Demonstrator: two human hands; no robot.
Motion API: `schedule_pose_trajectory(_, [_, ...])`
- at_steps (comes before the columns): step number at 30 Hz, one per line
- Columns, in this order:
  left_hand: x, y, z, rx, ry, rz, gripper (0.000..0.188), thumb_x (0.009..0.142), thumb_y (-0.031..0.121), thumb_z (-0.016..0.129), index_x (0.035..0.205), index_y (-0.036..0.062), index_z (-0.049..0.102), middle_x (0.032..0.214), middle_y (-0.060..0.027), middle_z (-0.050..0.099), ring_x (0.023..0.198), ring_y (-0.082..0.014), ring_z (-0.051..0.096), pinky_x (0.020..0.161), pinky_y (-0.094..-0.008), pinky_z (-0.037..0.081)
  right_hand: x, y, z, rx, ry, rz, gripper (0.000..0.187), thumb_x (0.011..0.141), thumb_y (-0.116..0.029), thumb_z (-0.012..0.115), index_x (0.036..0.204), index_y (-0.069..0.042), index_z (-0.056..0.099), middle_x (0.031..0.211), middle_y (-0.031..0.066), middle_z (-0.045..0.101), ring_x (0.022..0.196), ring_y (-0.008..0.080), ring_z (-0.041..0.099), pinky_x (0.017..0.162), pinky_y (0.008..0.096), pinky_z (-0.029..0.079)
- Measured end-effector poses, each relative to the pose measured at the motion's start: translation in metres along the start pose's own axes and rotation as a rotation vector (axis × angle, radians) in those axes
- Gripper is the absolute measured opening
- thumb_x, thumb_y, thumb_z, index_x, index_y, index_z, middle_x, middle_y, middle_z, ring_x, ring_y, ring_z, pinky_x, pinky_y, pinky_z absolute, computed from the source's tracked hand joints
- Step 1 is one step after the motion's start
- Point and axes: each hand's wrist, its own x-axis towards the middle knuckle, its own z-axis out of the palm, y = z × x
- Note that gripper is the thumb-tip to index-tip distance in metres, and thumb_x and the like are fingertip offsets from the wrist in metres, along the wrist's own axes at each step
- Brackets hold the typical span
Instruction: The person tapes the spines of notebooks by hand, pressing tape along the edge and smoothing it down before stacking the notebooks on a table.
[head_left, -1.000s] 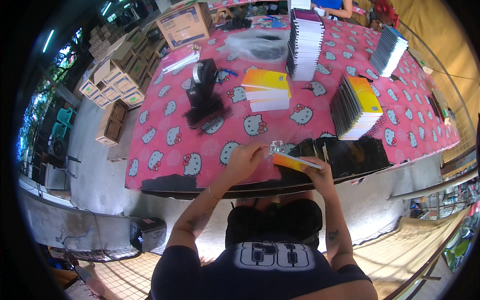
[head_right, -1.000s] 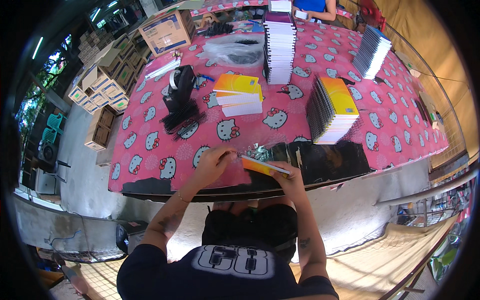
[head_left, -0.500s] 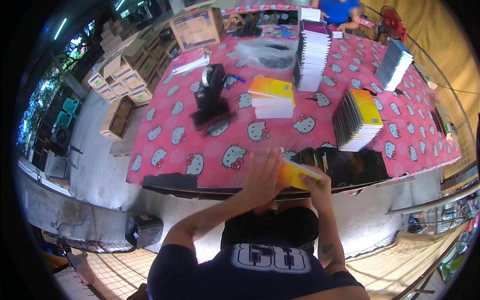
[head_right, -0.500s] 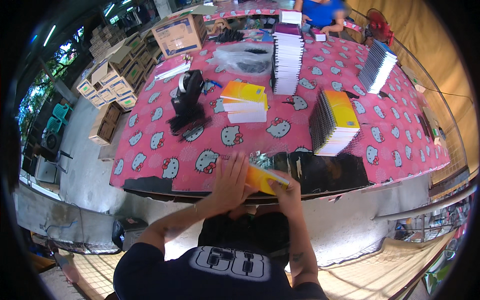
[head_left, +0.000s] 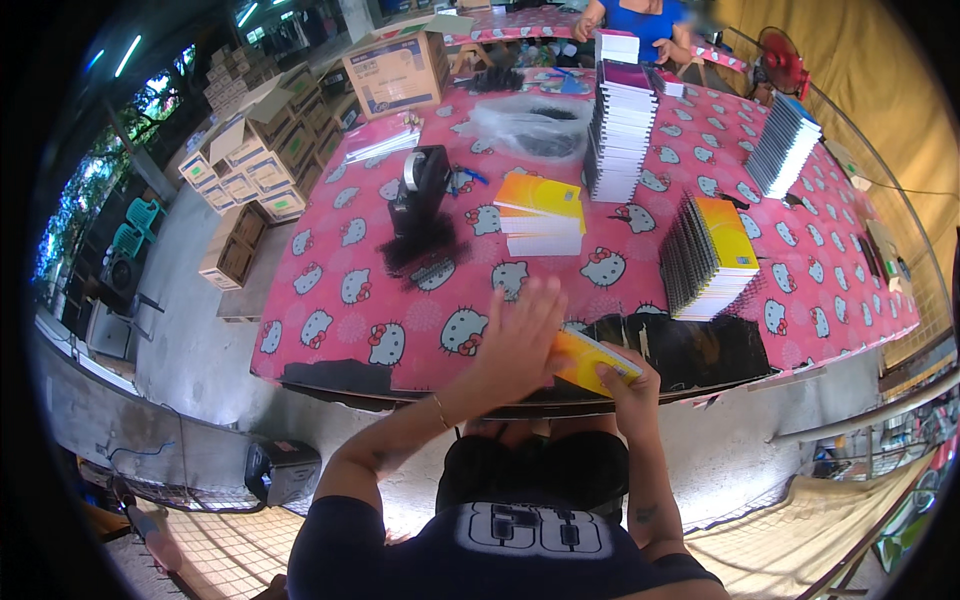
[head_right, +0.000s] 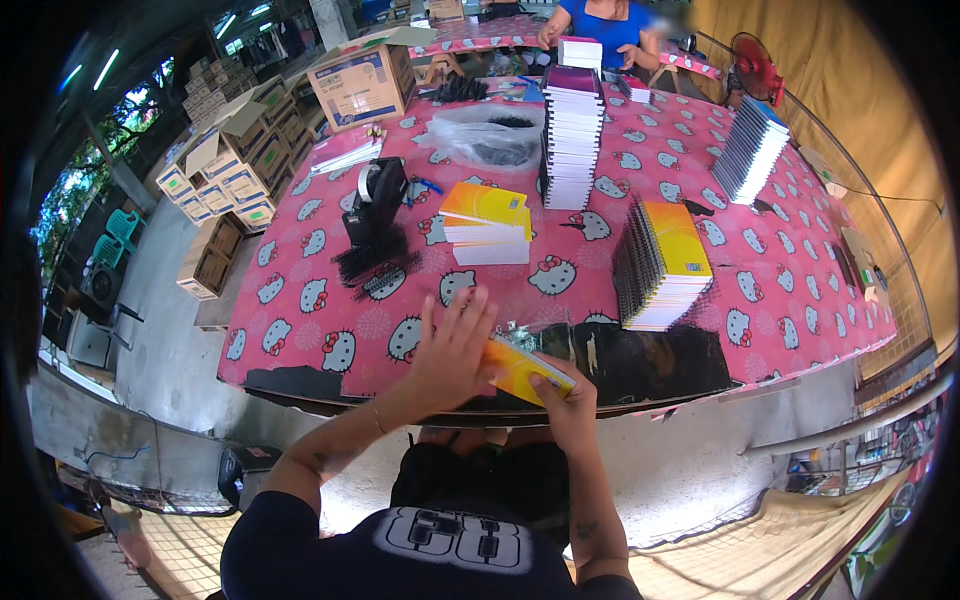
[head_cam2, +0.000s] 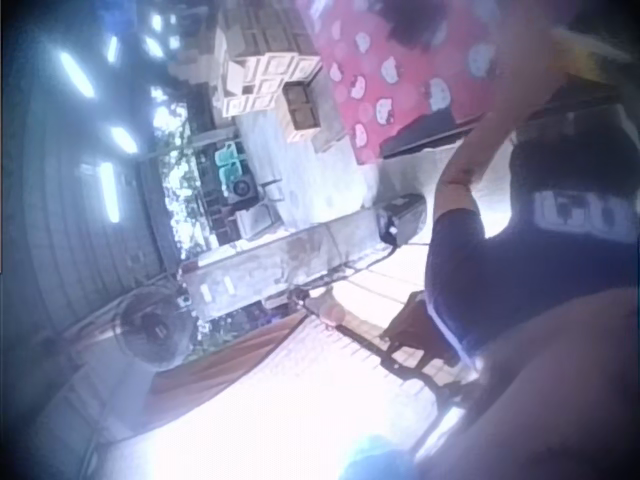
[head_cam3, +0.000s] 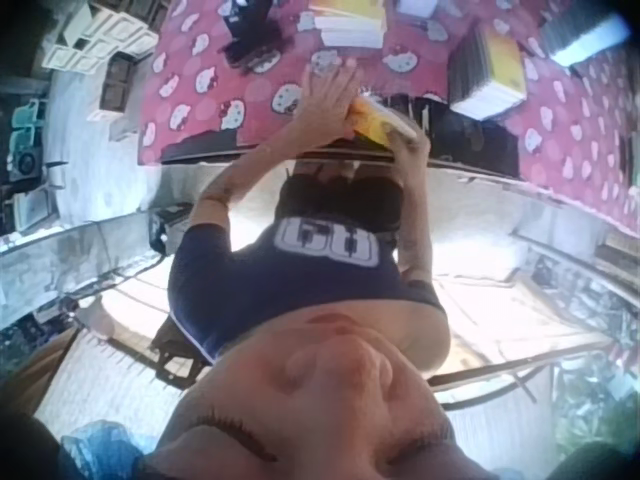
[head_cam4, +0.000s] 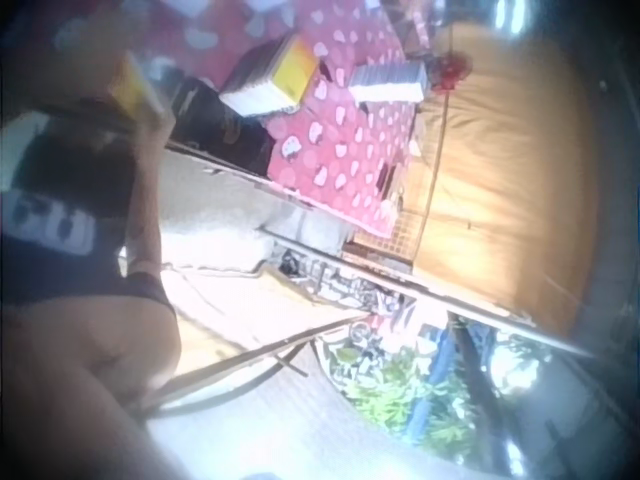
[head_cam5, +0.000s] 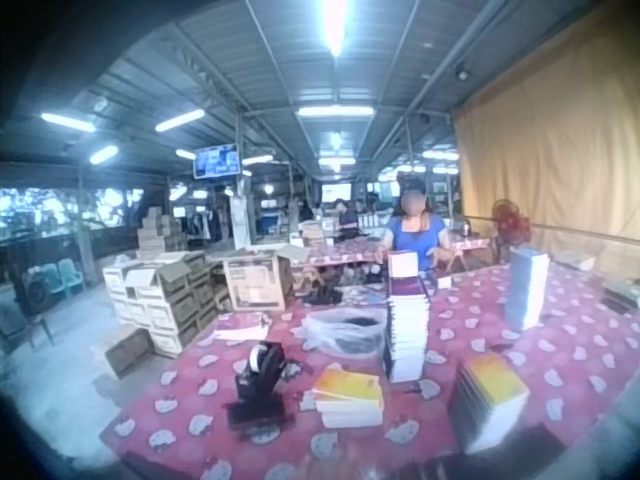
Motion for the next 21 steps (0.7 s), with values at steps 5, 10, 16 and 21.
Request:
schedule_pose_trajectory(5, [-0.038,0.006,0.027,0.038,0.106,0.010,0.075,0.096,0.051,0.053,0.148,-0.0015,0.041,0.157,-0.0177,0.038,0.147,-0.0371,0.033,0.114,-0.0714,0.015,-0.002,0.012,0.005,0.050,-0.029,0.088,0.029,0.093,-0.003,0.069,0.121,0.004,0.067,0.111,0.0064,0.069,0.101,0.0123,0.063,0.091,0.0275,0.049])
schedule_pose_trajectory(10, [-0.008,-0.016,-0.004,-0.028,0.060,0.078,0.058,0.096,0.042,0.058,0.141,0.0066,0.052,0.144,-0.0146,0.051,0.140,-0.0328,0.043,0.115,-0.0679,0.021,-0.001,-0.010,0.013,0.016,-0.003,0.015,0.032,0.090,-0.004,0.072,0.120,0.005,0.067,0.111,0.0076,0.069,0.101,0.0143,0.063,0.092,0.0282,0.049])
schedule_pose_trajectory(16, [0.002,-0.034,-0.021,-0.023,-0.140,0.134,0.055,0.094,0.041,0.063,0.139,0.0108,0.054,0.141,-0.0124,0.051,0.136,-0.0290,0.047,0.116,-0.0663,0.021,0.002,-0.006,0.008,-0.058,-0.045,0.025,0.035,0.089,-0.012,0.074,0.118,0.005,0.067,0.109,0.0084,0.068,0.098,0.0155,0.063,0.089,0.0292,0.050])
schedule_pose_trajectory(21, [-0.037,0.010,0.002,0.019,-0.018,0.038,0.077,0.094,0.053,0.056,0.150,0.0030,0.039,0.156,-0.0174,0.037,0.145,-0.0327,0.035,0.116,-0.0622,0.024,0.001,-0.002,0.018,0.132,0.069,0.037,0.037,0.088,-0.010,0.074,0.120,0.006,0.064,0.109,0.0089,0.068,0.097,0.0161,0.064,0.089,0.0295,0.050])
